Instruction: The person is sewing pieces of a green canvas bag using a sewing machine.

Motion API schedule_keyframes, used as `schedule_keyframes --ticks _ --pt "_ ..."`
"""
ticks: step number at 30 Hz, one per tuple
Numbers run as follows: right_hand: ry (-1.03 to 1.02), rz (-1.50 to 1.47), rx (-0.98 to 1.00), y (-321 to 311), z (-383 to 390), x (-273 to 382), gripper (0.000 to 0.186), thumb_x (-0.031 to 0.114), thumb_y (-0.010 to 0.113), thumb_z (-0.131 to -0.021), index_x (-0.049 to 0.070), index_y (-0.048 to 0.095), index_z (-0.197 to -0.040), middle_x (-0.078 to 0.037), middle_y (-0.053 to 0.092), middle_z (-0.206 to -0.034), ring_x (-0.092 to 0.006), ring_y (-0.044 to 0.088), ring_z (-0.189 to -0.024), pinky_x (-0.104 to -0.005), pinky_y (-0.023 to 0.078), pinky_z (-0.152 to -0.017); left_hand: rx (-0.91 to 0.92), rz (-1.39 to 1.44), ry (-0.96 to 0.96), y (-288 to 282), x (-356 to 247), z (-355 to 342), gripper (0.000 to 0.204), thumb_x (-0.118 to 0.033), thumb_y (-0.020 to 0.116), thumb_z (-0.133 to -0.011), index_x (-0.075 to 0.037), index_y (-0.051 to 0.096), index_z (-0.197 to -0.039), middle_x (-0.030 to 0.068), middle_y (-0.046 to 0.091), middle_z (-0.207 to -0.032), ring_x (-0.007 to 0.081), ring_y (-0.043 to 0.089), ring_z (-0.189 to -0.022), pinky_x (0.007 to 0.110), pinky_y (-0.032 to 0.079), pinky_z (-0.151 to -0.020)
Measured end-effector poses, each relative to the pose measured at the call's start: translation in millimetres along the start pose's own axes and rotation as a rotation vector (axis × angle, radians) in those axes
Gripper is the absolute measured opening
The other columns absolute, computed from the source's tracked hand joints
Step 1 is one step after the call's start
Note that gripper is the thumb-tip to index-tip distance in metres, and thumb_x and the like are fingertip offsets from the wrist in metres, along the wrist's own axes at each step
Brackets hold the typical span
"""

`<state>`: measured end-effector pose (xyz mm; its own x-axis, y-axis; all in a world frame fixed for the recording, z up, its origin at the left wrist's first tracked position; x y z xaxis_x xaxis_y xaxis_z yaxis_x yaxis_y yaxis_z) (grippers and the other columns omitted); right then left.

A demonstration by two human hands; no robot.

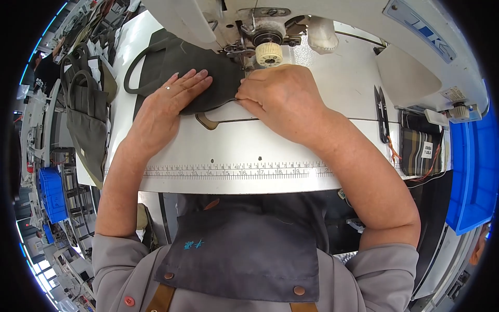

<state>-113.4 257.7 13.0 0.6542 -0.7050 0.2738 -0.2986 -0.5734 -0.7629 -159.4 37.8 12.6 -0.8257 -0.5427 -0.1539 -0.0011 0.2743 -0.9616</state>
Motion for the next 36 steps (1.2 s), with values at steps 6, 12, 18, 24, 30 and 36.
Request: schedule_keyframes --ticks 6,12,18,24,30,36 --pt "-0.043 0.019 -0.043 3 4 -2 0.008 0.015 0.076 -0.084 0.008 0.077 -0.087 -0.003 0.076 -0.092 -0.0247 0.074 -0.085 -0.0378 0.059 -0.071 0.019 -0.040 -0.021 -5 -3 -8 0.065 0.010 0.048 -0.084 -0.011 0.061 -0.144 0.0093 0.058 -0.151 0.0281 0.051 -0.144 0.049 0.036 -0.123" --pt "0.001 -0.031 0.037 -9 5 -2 0.008 0.013 0.077 -0.081 0.008 0.076 -0.087 -0.004 0.075 -0.093 -0.0255 0.072 -0.086 -0.0397 0.058 -0.076 -0.007 -0.002 0.295 3 -31 -23 0.047 -0.001 0.058 -0.087 -0.011 0.071 -0.132 0.0066 0.069 -0.137 0.0242 0.060 -0.136 0.049 0.040 -0.122" --pt "0.025 -0.016 0.055 -14 5 0 0.007 0.014 0.077 -0.081 0.009 0.075 -0.084 -0.002 0.068 -0.081 -0.0274 0.065 -0.075 -0.0406 0.053 -0.069 -0.011 0.211 0.243 7 -20 -21 0.050 0.009 0.061 -0.082 -0.009 0.074 -0.127 0.0056 0.069 -0.137 0.0247 0.062 -0.132 0.048 0.045 -0.118" --pt "0.059 0.079 0.054 -13 6 -3 0.012 0.017 0.077 -0.081 0.010 0.074 -0.091 -0.003 0.067 -0.081 -0.0281 0.065 -0.076 -0.0417 0.051 -0.070 -0.020 0.232 0.203 11 -12 -34 0.053 0.011 0.058 -0.084 -0.013 0.074 -0.127 0.0029 0.069 -0.137 0.0262 0.063 -0.131 0.046 0.046 -0.118" --pt "0.119 0.231 0.101 -9 7 -5 0.023 0.024 0.074 -0.089 0.012 0.076 -0.109 -0.006 0.070 -0.083 -0.0289 0.066 -0.077 -0.0415 0.051 -0.071 -0.060 0.225 0.168 15 -1 -45 0.054 0.013 0.056 -0.083 -0.011 0.074 -0.128 0.0048 0.069 -0.137 0.0276 0.061 -0.132 0.046 0.044 -0.119" --pt "0.138 0.205 0.126 -7 6 -7 0.027 0.028 0.072 -0.092 0.012 0.076 -0.114 -0.009 0.071 -0.078 -0.0308 0.067 -0.072 -0.0434 0.052 -0.067 -0.108 0.238 0.136 21 6 -53 0.053 0.015 0.053 -0.083 -0.008 0.074 -0.126 0.0087 0.071 -0.133 0.0281 0.063 -0.131 0.047 0.044 -0.119"
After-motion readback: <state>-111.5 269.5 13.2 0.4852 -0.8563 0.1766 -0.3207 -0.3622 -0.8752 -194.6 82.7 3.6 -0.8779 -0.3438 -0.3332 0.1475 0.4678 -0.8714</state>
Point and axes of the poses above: each hand's wrist, its own z-axis away from the middle knuckle, its own y-axis out of the palm, x = y × z, the point moved 4 cm from there along -z, towards the middle knuckle
